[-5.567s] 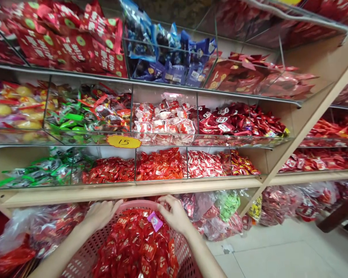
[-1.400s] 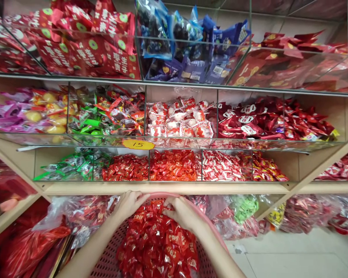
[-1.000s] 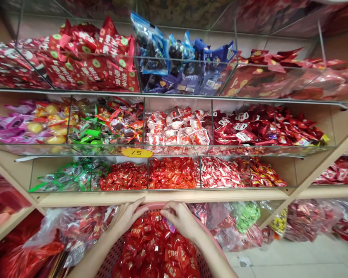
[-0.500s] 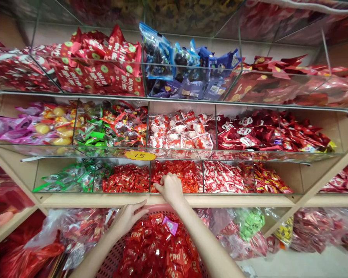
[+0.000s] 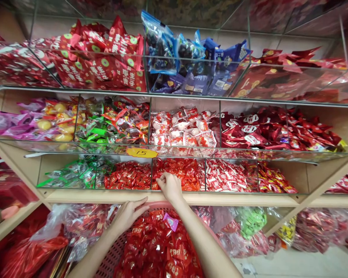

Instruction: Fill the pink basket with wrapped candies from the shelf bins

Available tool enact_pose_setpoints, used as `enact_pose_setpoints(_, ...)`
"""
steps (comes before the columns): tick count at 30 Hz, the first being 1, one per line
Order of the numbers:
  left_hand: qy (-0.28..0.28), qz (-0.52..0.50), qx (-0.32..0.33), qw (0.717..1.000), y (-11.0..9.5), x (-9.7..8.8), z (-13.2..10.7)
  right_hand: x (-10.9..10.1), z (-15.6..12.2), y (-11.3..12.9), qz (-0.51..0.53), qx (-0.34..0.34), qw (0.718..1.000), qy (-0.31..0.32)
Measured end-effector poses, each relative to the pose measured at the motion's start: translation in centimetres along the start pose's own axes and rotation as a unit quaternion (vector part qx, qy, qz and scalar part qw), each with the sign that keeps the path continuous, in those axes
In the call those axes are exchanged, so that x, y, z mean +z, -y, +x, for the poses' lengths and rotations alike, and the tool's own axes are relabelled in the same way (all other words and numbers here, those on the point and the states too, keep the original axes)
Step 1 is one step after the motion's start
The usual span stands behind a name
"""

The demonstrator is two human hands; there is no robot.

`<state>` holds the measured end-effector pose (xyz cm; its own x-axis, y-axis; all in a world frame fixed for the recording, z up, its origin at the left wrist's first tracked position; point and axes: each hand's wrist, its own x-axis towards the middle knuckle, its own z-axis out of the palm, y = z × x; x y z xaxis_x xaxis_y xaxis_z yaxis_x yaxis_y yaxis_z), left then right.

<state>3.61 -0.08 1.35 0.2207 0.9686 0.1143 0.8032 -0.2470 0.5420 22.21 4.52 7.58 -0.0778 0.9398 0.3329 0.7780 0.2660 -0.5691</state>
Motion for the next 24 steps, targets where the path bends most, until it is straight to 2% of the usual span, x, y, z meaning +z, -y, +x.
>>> enact_pose_setpoints(5, -0.005, -0.005, 0.003, 1.0, 0.1, 0.1, -0.3, 0.1, -0.4, 0.7, -0.041, 0.007, 0.999, 0.006)
enact_pose_setpoints(13, -0.004, 0.001, 0.006, 1.0, 0.3, 0.1, -0.3, 0.4, -0.8, 0.8, -0.041, -0.004, 0.999, -0.013)
enact_pose_setpoints(19, -0.002, 0.002, -0.006, 1.0, 0.0, 0.0, -0.5, 0.4, -0.4, 0.1, 0.037, 0.018, 0.999, -0.013)
enact_pose_setpoints(24, -0.004, -0.006, 0.004, 1.0, -0.1, -0.1, -0.5, -1.4, -0.6, -0.5, 0.153, -0.041, 0.987, -0.023)
